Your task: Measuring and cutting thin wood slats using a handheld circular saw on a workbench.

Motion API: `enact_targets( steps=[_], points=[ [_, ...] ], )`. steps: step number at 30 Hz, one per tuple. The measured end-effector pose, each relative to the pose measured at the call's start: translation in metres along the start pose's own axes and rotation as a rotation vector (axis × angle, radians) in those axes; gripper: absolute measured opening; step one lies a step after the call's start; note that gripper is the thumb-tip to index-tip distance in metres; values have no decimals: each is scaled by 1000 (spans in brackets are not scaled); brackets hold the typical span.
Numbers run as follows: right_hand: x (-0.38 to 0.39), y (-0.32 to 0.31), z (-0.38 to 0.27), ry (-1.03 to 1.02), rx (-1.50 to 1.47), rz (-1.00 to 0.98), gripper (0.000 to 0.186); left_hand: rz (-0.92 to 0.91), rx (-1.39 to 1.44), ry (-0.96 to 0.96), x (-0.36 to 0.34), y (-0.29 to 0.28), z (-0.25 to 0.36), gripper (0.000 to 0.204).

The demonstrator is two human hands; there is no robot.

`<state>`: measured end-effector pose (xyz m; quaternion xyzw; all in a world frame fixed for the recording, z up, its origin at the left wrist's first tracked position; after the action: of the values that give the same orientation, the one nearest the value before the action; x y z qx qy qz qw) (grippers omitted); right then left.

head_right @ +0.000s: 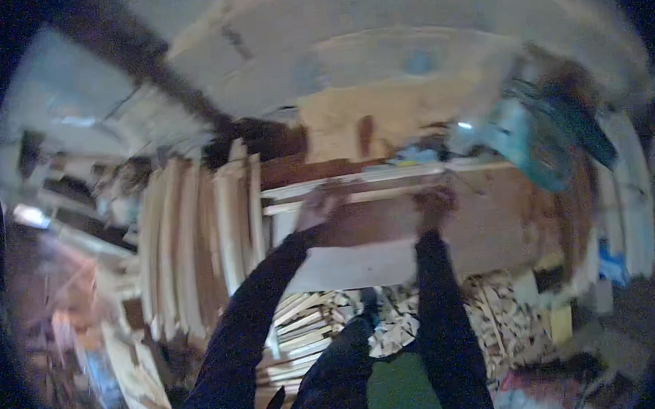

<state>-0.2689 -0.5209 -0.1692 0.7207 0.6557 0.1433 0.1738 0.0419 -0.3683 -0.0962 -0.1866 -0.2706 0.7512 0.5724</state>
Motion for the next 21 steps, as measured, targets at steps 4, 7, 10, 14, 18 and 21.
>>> enact_targets(
  steps=[4, 7, 10, 14, 18, 21],
  points=[
    [-2, -5, 29, -2, 110, 100, 26, -14, -401, 247, -1, 4, 8, 37],
    [-4, -5, 39, 127, 149, 173, 20, 132, -856, 535, 10, 4, 31, 30],
    [-15, 4, 20, -13, 168, 150, 18, 179, -921, 592, 10, 3, 41, 28],
    [-32, 4, 1, 15, 368, 159, 15, 71, -874, 514, -2, 16, 48, 31],
    [-44, 5, -15, -7, 397, 163, 15, 168, -870, 530, -6, 21, 63, 33],
    [-41, -4, 4, 190, 13, 191, 18, 200, -863, 524, -6, 26, 66, 31]
  ],
)
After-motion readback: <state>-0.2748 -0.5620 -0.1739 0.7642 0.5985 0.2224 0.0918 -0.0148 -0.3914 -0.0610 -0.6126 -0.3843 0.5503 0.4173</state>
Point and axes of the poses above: each hand's wrist, its own x-axis away from the middle knuckle, its own y-axis out of the palm, z = x × y, the point moved 8 cm from there along -x, towards the middle knuckle, and after that the axes turned 5 degrees about -z, right-handed, at the moved point
